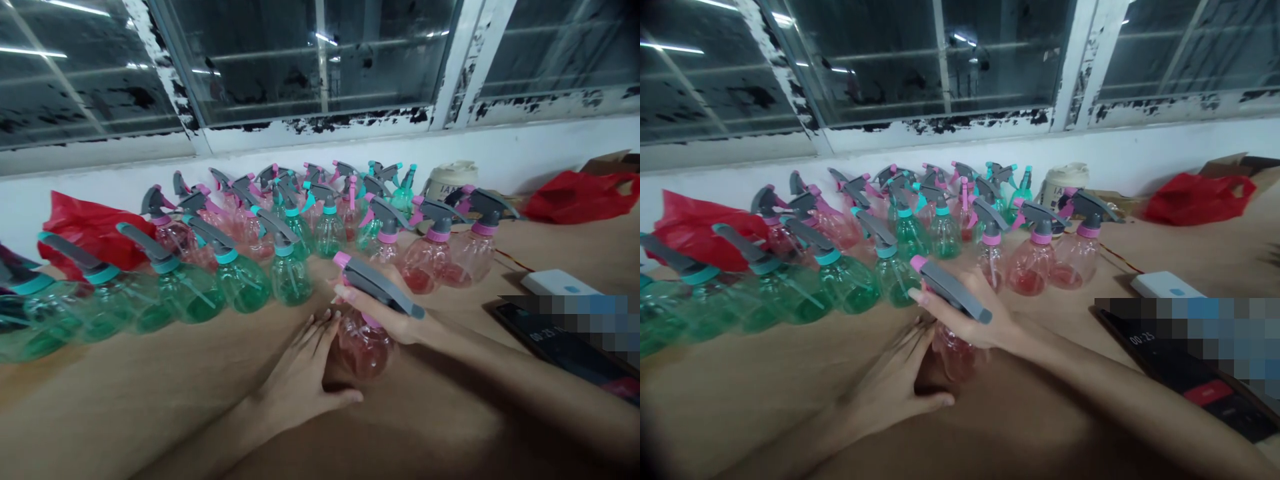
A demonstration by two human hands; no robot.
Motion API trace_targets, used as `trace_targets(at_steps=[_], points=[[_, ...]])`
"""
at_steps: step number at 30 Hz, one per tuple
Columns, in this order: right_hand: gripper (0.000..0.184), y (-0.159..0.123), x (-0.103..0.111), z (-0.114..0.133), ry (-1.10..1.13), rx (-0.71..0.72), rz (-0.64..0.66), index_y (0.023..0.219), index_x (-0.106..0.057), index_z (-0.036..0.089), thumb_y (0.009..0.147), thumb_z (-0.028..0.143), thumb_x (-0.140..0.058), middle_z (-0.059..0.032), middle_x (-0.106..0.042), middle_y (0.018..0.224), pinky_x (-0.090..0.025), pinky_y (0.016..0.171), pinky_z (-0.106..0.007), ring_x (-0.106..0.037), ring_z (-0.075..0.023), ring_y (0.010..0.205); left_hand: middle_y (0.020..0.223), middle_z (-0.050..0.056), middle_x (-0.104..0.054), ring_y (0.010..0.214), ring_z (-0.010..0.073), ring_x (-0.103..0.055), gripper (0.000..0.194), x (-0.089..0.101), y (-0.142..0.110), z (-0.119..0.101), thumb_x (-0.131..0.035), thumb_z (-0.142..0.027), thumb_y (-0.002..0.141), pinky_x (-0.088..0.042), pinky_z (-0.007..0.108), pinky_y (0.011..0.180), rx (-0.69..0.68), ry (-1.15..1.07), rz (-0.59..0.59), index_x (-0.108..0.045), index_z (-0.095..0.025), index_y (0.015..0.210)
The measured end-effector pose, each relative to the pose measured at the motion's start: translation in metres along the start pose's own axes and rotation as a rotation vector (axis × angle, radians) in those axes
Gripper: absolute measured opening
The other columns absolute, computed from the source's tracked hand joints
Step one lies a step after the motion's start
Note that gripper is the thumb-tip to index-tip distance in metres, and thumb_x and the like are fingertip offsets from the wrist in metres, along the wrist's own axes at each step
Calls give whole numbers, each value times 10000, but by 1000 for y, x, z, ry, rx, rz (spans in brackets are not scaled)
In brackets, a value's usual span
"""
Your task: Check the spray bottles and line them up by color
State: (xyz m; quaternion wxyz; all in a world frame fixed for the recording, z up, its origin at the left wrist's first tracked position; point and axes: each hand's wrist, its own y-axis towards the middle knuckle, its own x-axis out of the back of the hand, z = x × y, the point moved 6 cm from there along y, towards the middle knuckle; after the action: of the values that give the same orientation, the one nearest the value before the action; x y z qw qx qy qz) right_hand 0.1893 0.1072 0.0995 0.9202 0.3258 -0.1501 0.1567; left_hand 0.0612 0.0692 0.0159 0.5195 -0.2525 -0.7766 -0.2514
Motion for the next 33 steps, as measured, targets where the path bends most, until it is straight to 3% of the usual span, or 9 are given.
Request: trace_targets(at_steps=[4, 8, 23, 27, 33], points=[[142, 0, 1, 3, 74, -16, -16, 894, -638, 230, 833, 352, -600, 6, -665, 851, -499, 726, -296, -630, -142, 755, 1479, 160, -334, 1360, 353, -278, 915, -4, -3, 3, -619, -576, 789, -246, 546, 1080, 9, 9, 0, -145, -205, 1478], [251, -4, 2, 4, 132, -43, -49, 1035, -636, 252, 809, 359, -630, -17, -689, 1081, -477, 912, -346, -642, -184, 999, 1479, 160, -334, 1347, 343, -312, 858, -5, -4, 5, -601, -537, 825, -244, 542, 1082, 10, 22, -28, -149, -207, 1476], [225, -7, 0, 0, 82, -6, -39, 1043, -614, 251, 835, 338, -610, 8, -676, 927, -507, 805, -313, -642, -171, 891, 1438, 203, -383, 1334, 344, -339, 815, -2, -1, 2, -588, -529, 838, -284, 505, 1084, 1, 78, -25, -220, -121, 1439], [284, -7, 1, 1, 85, -2, -43, 1105, -588, 268, 830, 335, -616, 7, -670, 1023, -490, 875, -322, -629, -180, 973, 1441, 198, -382, 1336, 348, -333, 808, -2, 0, 2, -592, -512, 841, -287, 519, 1080, 12, 70, -11, -214, -121, 1438], [292, -6, 0, 2, 82, -26, -36, 1105, -597, 268, 822, 331, -628, 0, -680, 1011, -494, 883, -337, -636, -190, 968, 1448, 187, -377, 1340, 342, -327, 781, 0, -1, 1, -584, -509, 848, -306, 515, 1070, 1, 35, -27, -235, -130, 1436]])
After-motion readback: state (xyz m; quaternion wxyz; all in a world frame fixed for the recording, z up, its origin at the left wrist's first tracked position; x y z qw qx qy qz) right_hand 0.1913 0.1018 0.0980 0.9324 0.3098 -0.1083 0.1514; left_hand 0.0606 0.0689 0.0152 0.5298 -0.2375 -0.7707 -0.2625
